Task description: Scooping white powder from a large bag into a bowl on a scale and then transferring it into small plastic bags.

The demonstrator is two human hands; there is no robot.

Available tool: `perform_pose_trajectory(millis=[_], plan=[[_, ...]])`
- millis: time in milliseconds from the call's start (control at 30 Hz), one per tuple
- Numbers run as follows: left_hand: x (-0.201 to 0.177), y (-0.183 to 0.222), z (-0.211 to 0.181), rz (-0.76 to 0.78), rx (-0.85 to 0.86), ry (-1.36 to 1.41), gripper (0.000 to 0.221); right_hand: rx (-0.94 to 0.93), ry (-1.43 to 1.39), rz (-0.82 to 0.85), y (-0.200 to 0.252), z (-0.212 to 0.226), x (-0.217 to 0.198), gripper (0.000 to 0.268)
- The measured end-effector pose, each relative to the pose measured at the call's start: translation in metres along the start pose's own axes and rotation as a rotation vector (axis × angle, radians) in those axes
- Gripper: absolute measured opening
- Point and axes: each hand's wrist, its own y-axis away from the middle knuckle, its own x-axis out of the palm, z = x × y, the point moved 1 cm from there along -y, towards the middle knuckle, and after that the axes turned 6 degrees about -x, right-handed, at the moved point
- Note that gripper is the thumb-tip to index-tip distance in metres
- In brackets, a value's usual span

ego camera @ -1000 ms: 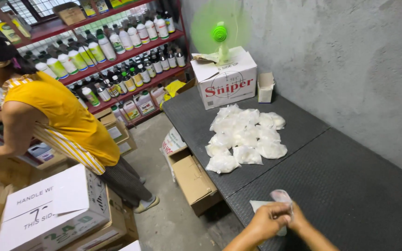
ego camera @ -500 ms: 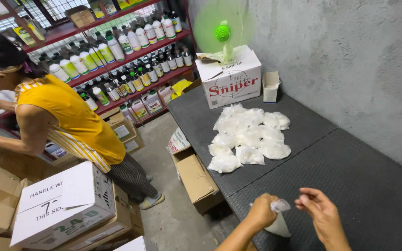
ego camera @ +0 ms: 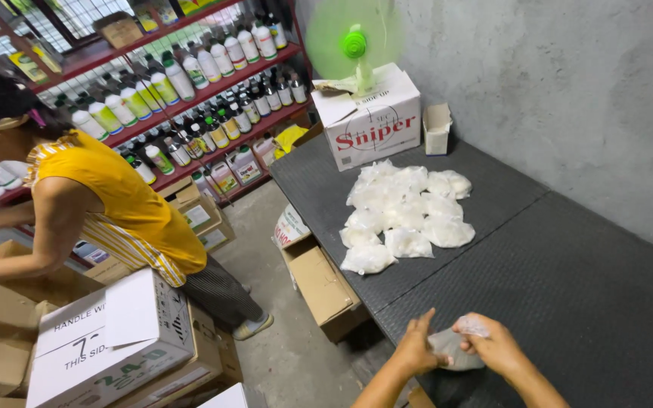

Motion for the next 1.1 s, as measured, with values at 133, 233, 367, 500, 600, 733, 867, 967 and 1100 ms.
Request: perform_pose_trajectory(millis=[133, 233, 367, 500, 600, 733, 867, 967, 1100], plan=[[0.038, -0.011, 0.016, 0.059, 0.187, -0.064, 0.085, -0.067, 0.038, 0.121, 0.042, 0.070, 0.028, 0.015], [0.061, -0.043, 0.043, 0.031, 0.324, -0.009, 0.026, -0.196, -0.005, 0.233, 0.056, 0.102, 0.018, 0.018], [0.030, -0.034, -0.008, -0.138, 0.277, -0.043, 0.013, -0.130, -0.131, 0.020, 0.033, 0.040, -0.016, 0.047], [0.018, -0.011, -0.054, -0.064, 0.371, -0.042, 0.018, -0.449, 0.255, 0.049, 0.017, 0.015, 0.008, 0.084], [0.022, -0.009, -0.041, -0.069, 0.490, 0.048, 0.028, -0.422, 0.434, 0.063, -0.019, -0.042, 0.012, 0.046], [0.008, -0.012, -0.017, -0.073, 0.098, 0.313, 0.068, 0.007, 0.306, 0.008, -0.010, 0.015, 0.007, 0.013], [0.056, -0.037, 0.063, 0.044, 0.177, -0.007, 0.096, 0.001, 0.190, 0.040, 0.022, 0.087, 0.035, 0.020], [0.108, -0.074, 0.118, -0.081, 0.621, -0.141, 0.085, -0.106, 0.177, 0.108, 0.030, 0.085, 0.052, 0.018], [0.111, -0.089, 0.112, 0.044, 0.335, 0.060, 0.063, -0.143, 0.114, 0.106, 0.039, 0.117, 0.050, 0.016]])
